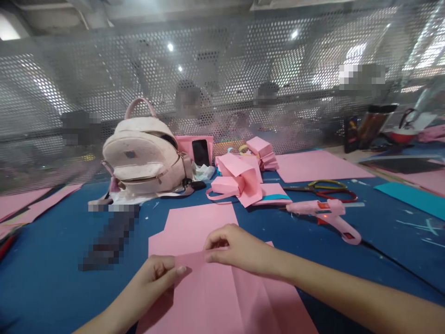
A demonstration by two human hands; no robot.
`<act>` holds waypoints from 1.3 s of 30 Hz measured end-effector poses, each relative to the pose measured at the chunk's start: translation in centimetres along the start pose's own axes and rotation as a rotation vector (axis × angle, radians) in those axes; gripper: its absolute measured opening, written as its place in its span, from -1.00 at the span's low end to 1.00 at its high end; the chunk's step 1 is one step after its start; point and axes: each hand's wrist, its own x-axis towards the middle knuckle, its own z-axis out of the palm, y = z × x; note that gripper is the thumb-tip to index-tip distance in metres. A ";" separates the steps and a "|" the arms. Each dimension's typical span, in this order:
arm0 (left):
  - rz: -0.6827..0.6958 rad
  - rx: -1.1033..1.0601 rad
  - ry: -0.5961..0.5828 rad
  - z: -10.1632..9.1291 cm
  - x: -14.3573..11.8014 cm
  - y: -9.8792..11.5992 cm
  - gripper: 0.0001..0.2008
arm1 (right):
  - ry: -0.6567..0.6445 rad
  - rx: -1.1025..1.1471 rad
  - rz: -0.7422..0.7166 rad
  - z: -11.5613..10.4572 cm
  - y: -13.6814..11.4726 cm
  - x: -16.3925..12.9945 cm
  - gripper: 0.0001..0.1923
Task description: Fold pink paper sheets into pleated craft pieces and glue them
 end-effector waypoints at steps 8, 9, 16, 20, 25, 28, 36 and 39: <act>-0.034 0.032 -0.008 0.0 -0.1 0.6 -0.48 | 0.073 0.137 0.078 0.1 1.3 0.6 -0.82; -0.038 0.030 -0.012 0.0 -0.2 0.6 -0.48 | 0.077 0.140 0.085 0.0 1.3 0.7 -0.81; -0.036 0.020 -0.022 0.0 -0.3 0.6 -0.50 | 0.082 0.149 0.105 0.0 1.1 0.6 -0.84; -0.050 0.024 -0.023 -0.1 -0.3 0.5 -0.48 | 0.079 0.141 0.108 0.0 1.2 0.6 -0.84; -0.060 0.042 -0.022 -0.1 -0.1 0.4 -0.49 | 0.075 0.154 0.099 -0.1 1.4 0.6 -0.84; -0.056 0.042 -0.029 0.0 -0.1 0.4 -0.49 | 0.073 0.161 0.102 -0.1 1.5 0.6 -0.83; -0.047 0.056 -0.051 -0.1 -0.1 0.5 -0.49 | 0.064 0.177 0.115 0.0 1.5 0.5 -0.82; -0.045 0.054 -0.047 -0.1 -0.2 0.4 -0.49 | 0.067 0.192 0.121 -0.1 1.6 0.5 -0.82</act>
